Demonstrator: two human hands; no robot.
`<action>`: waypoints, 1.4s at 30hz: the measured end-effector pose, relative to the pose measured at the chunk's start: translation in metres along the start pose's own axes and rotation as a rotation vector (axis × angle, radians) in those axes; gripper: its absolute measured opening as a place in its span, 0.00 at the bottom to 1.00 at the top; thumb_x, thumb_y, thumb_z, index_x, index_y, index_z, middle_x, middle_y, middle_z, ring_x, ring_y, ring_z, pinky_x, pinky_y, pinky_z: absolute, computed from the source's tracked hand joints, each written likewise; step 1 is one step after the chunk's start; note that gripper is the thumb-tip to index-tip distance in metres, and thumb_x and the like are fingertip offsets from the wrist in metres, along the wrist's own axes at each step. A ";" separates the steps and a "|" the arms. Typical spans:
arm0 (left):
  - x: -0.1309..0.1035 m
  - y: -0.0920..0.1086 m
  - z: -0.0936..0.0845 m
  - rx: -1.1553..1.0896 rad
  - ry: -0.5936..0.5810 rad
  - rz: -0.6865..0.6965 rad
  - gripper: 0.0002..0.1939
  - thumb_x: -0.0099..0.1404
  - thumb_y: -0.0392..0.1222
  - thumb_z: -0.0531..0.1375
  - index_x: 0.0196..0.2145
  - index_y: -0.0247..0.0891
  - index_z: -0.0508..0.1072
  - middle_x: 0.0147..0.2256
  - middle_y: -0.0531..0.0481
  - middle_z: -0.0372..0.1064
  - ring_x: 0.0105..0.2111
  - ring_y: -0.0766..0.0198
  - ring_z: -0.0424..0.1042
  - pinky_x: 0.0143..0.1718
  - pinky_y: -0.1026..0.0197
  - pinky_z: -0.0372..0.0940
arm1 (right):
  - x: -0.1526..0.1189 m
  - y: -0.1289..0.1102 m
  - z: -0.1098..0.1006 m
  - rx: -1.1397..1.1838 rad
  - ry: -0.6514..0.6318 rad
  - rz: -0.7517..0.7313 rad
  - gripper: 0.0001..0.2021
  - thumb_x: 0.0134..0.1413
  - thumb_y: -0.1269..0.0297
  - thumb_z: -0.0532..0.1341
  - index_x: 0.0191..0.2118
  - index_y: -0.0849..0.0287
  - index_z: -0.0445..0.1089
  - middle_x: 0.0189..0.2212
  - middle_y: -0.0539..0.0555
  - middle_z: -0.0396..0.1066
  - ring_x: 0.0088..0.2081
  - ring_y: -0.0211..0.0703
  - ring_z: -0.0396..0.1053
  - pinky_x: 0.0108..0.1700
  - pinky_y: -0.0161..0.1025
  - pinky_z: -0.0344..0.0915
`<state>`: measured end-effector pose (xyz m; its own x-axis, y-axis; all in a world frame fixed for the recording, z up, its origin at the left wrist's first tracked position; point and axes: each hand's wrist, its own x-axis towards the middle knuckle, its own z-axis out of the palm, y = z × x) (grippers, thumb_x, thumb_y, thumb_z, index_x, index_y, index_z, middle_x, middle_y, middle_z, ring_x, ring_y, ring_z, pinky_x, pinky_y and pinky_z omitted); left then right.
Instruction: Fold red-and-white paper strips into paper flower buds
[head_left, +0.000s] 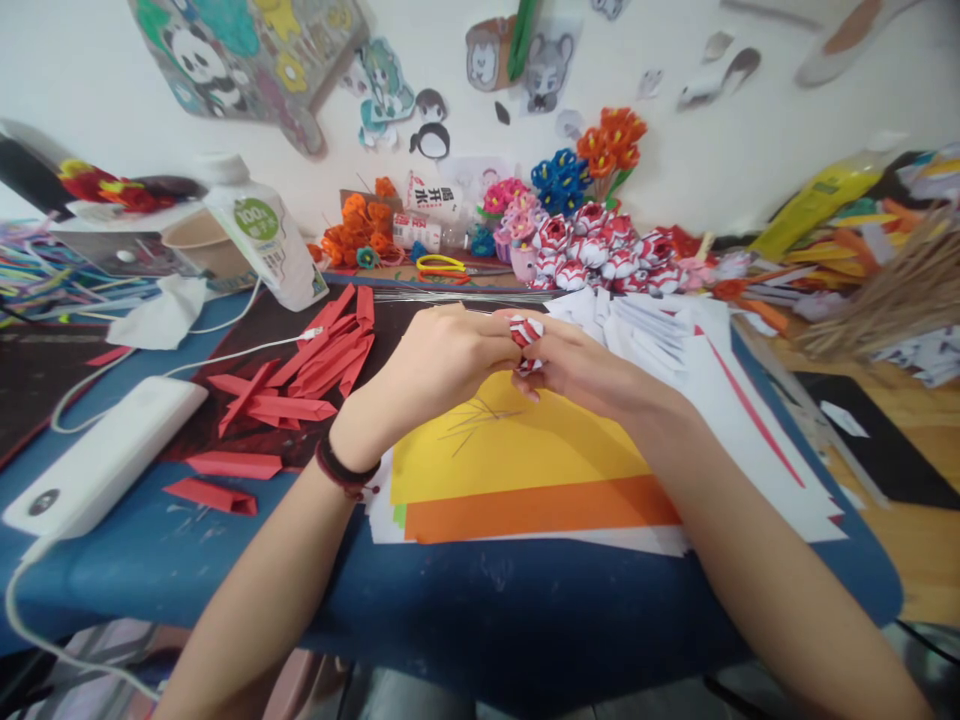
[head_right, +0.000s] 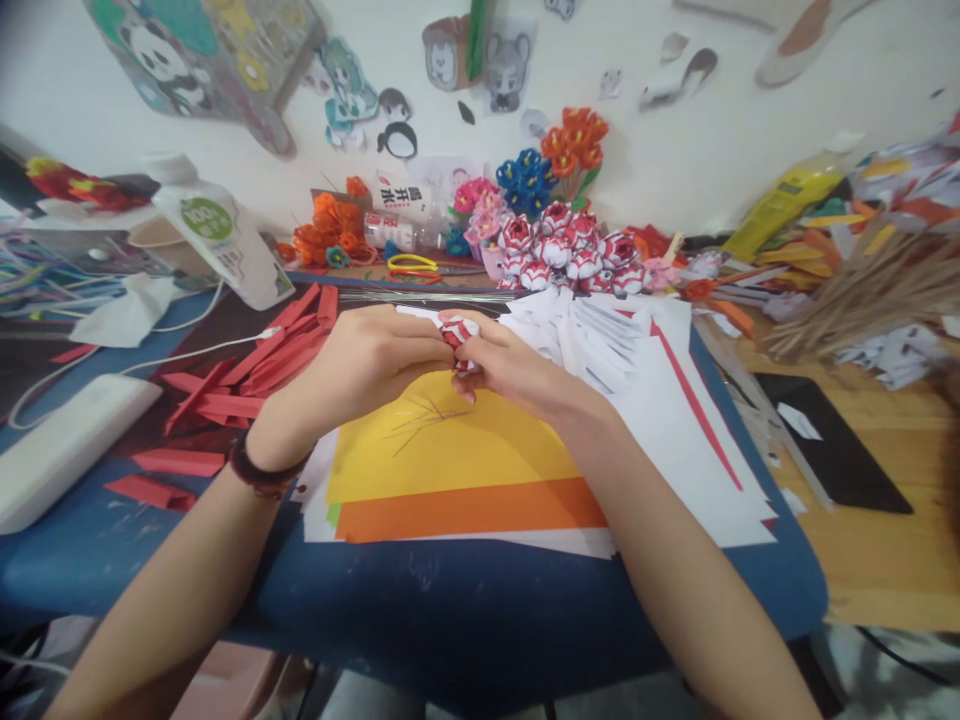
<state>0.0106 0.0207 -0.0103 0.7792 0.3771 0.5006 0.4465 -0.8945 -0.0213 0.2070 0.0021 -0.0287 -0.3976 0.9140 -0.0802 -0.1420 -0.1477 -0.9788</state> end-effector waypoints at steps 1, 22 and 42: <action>0.000 0.001 0.000 0.008 -0.005 -0.003 0.12 0.73 0.36 0.57 0.36 0.39 0.80 0.37 0.48 0.80 0.34 0.63 0.76 0.34 0.60 0.60 | 0.000 0.001 -0.001 0.006 -0.007 -0.002 0.16 0.59 0.68 0.61 0.52 0.59 0.68 0.29 0.48 0.66 0.24 0.35 0.64 0.24 0.35 0.62; 0.006 0.009 -0.002 0.061 -0.020 -0.161 0.10 0.69 0.37 0.56 0.33 0.37 0.76 0.33 0.50 0.76 0.31 0.63 0.72 0.34 0.59 0.57 | 0.003 0.005 -0.007 0.073 -0.102 -0.039 0.07 0.61 0.61 0.64 0.40 0.56 0.67 0.30 0.47 0.68 0.23 0.35 0.67 0.23 0.34 0.64; 0.005 -0.003 0.000 -0.213 0.233 -0.225 0.33 0.64 0.49 0.69 0.62 0.40 0.65 0.57 0.40 0.71 0.56 0.50 0.69 0.54 0.52 0.63 | 0.006 0.000 -0.014 0.278 0.011 -0.053 0.15 0.63 0.56 0.57 0.52 0.52 0.73 0.43 0.54 0.78 0.32 0.41 0.71 0.31 0.37 0.66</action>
<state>0.0127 0.0248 -0.0078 0.5406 0.5266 0.6561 0.4743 -0.8349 0.2793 0.2175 0.0130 -0.0314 -0.3736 0.9270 -0.0337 -0.4061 -0.1961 -0.8925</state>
